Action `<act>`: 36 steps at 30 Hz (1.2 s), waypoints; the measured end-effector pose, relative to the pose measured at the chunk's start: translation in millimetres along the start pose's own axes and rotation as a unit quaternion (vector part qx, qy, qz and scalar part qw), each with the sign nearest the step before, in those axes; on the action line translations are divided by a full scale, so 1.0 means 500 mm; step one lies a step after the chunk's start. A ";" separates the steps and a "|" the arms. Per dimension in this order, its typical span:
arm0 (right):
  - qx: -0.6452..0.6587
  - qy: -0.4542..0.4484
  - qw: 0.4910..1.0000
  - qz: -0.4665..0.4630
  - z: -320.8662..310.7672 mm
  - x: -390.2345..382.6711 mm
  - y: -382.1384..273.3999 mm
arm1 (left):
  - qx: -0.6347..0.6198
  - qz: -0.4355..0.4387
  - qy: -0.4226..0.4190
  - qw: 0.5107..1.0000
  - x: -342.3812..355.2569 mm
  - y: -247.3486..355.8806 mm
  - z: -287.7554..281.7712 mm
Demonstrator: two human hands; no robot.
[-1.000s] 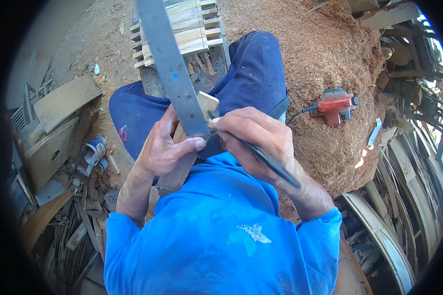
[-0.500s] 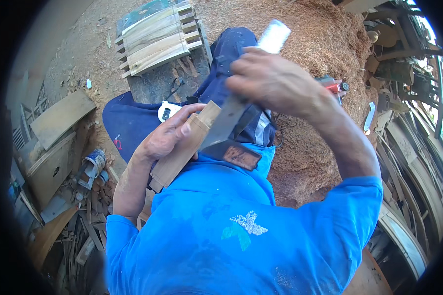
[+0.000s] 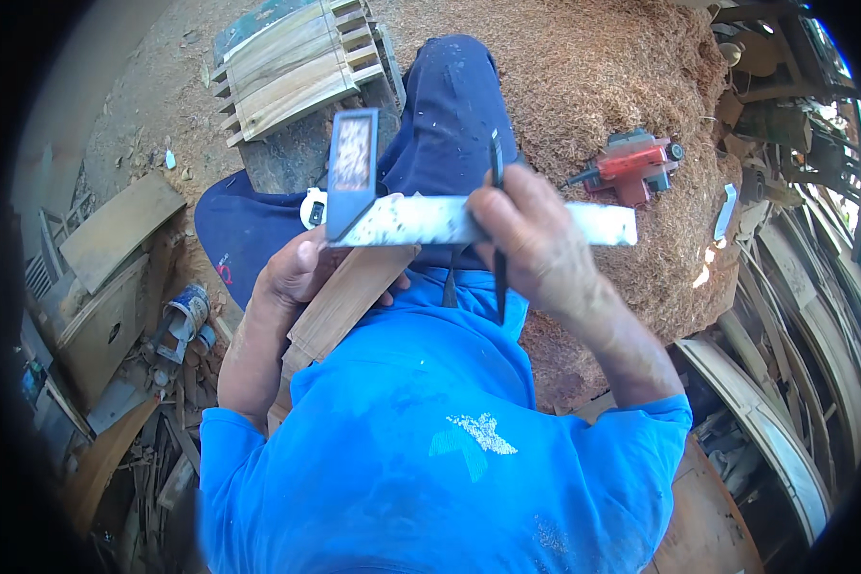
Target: The person marks a piece of wood using a try square and a pencil while holding it against another piece of wood.
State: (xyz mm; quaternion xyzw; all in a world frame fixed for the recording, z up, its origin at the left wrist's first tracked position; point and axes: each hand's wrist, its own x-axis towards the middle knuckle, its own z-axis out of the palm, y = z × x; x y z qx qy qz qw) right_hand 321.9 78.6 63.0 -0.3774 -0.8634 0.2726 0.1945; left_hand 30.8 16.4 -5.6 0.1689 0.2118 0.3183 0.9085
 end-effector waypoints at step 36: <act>-0.085 0.178 0.979 0.053 -0.050 0.050 0.002 | -0.010 0.176 0.214 0.961 -0.077 0.103 0.075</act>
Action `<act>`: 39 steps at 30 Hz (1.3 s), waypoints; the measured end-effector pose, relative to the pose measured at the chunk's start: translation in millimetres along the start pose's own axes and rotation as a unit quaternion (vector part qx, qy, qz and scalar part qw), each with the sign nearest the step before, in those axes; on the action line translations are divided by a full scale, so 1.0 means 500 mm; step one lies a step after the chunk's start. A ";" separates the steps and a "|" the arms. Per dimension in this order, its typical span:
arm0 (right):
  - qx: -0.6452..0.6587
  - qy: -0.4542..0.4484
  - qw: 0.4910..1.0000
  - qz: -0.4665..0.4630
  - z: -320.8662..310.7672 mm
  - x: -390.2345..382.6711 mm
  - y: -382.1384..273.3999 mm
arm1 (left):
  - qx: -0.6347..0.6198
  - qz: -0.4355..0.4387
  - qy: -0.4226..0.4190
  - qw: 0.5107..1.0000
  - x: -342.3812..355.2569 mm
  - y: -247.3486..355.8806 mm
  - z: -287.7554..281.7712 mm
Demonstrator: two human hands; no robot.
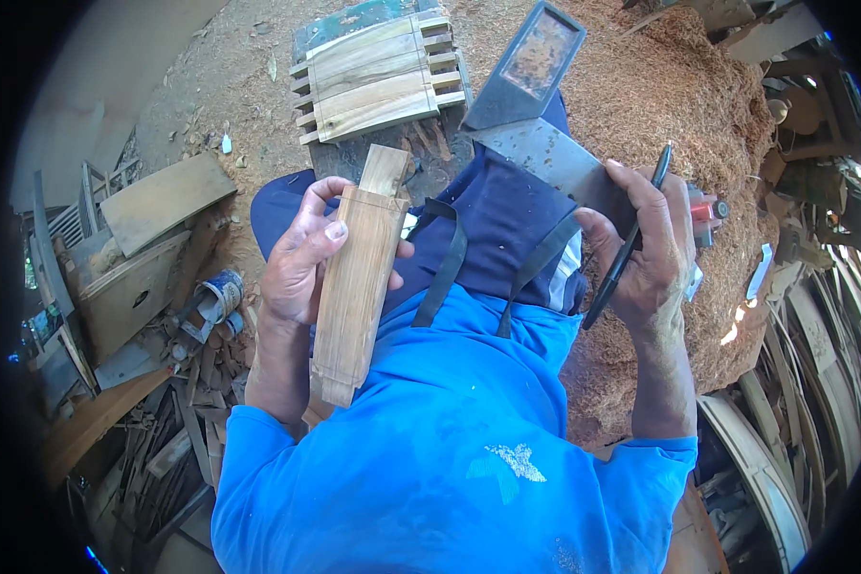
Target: The person marks a piece of wood using a try square and a pencil while holding it against another piece of wood.
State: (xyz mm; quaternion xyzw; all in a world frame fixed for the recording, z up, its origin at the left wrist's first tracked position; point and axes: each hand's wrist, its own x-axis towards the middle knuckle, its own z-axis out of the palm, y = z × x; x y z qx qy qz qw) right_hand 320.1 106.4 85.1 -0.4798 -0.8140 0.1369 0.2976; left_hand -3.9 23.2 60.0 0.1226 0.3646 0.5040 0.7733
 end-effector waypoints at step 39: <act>0.101 -0.214 0.943 -0.233 -0.021 0.062 -0.060 | 0.159 0.063 -0.016 0.985 -0.067 -0.054 0.074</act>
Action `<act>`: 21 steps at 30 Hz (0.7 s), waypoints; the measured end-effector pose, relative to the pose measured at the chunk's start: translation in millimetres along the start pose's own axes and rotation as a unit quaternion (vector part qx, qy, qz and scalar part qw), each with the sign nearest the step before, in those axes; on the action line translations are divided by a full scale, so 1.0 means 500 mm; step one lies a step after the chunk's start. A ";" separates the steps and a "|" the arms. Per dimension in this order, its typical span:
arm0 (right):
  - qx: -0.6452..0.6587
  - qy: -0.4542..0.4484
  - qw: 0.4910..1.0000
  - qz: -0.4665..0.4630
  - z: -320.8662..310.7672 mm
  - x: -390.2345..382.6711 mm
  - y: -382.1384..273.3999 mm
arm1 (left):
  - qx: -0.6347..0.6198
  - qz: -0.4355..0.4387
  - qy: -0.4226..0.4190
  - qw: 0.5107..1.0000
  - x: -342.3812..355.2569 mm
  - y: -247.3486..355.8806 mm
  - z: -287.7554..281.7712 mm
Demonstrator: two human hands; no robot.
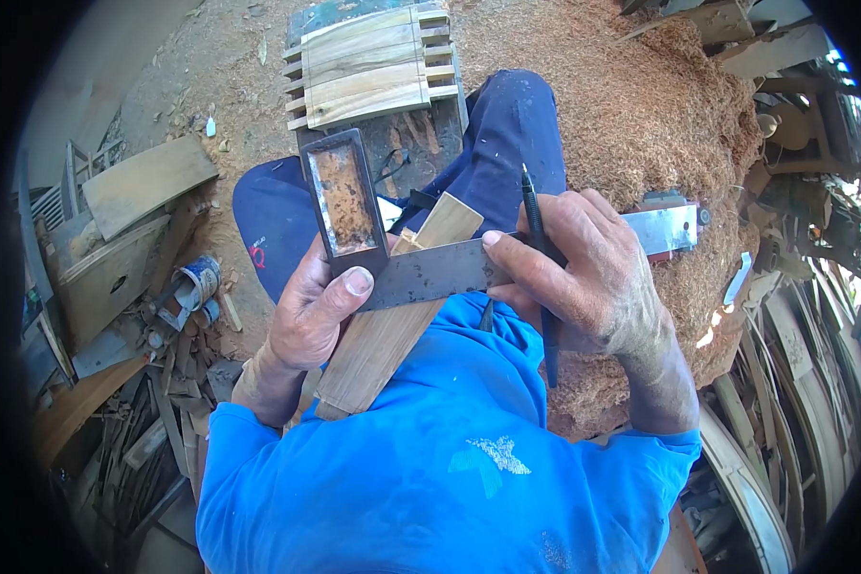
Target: The person marks a piece of wood using a try square and a pencil while holding it against another piece of wood.
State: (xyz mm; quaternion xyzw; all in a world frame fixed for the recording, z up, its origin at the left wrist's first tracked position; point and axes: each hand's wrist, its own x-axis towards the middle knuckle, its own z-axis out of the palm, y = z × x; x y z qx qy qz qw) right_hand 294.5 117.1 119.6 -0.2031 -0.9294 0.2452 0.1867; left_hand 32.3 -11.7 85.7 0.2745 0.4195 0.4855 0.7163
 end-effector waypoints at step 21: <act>0.254 0.043 0.963 0.077 -0.020 0.083 -0.100 | 0.077 0.056 0.036 0.995 -0.034 0.044 0.034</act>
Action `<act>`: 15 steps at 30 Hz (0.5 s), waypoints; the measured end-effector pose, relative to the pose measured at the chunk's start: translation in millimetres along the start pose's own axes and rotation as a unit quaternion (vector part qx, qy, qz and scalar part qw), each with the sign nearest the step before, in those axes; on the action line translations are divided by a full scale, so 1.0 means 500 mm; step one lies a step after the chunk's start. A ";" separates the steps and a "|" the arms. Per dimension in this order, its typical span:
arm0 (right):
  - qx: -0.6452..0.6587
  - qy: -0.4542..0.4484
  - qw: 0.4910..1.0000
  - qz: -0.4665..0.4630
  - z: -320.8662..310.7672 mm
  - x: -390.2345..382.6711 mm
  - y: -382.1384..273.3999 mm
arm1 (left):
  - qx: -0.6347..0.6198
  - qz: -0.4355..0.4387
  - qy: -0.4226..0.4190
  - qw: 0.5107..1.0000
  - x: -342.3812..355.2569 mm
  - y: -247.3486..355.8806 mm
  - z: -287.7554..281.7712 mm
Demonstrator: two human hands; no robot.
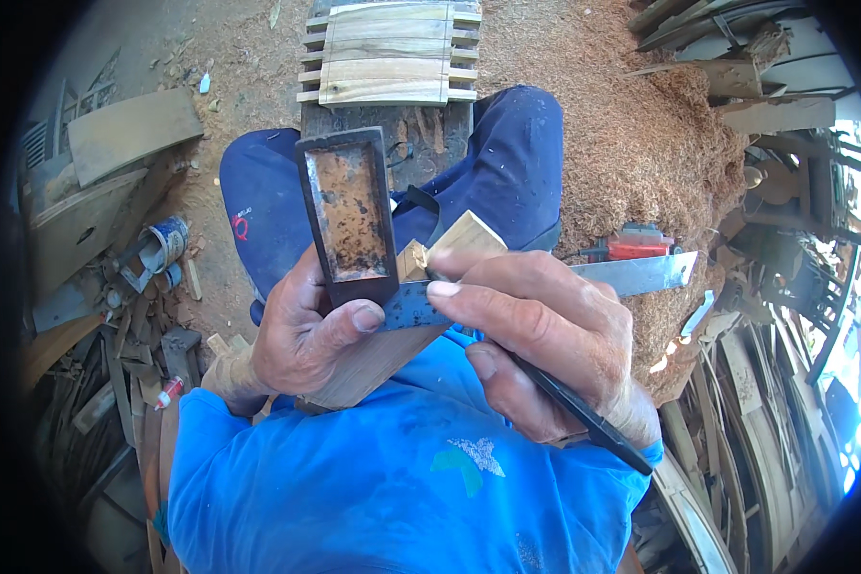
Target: The person marks a piece of wood using a try square and a pencil while holding it against another piece of wood.
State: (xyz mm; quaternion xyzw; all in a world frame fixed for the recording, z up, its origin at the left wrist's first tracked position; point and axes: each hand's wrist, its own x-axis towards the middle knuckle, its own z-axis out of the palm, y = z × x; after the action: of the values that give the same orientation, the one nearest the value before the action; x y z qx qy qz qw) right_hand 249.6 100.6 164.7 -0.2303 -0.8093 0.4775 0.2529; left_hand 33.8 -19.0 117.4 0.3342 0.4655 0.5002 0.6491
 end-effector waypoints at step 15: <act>0.089 -0.007 0.987 0.130 0.011 0.027 -0.011 | 0.002 0.012 -0.005 1.000 0.002 -0.021 -0.015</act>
State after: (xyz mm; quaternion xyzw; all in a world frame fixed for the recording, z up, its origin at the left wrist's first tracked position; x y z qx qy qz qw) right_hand 235.0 102.8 169.6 -0.3071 -0.7286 0.5779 0.2020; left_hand 30.2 -21.4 105.1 0.3438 0.4592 0.5048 0.6451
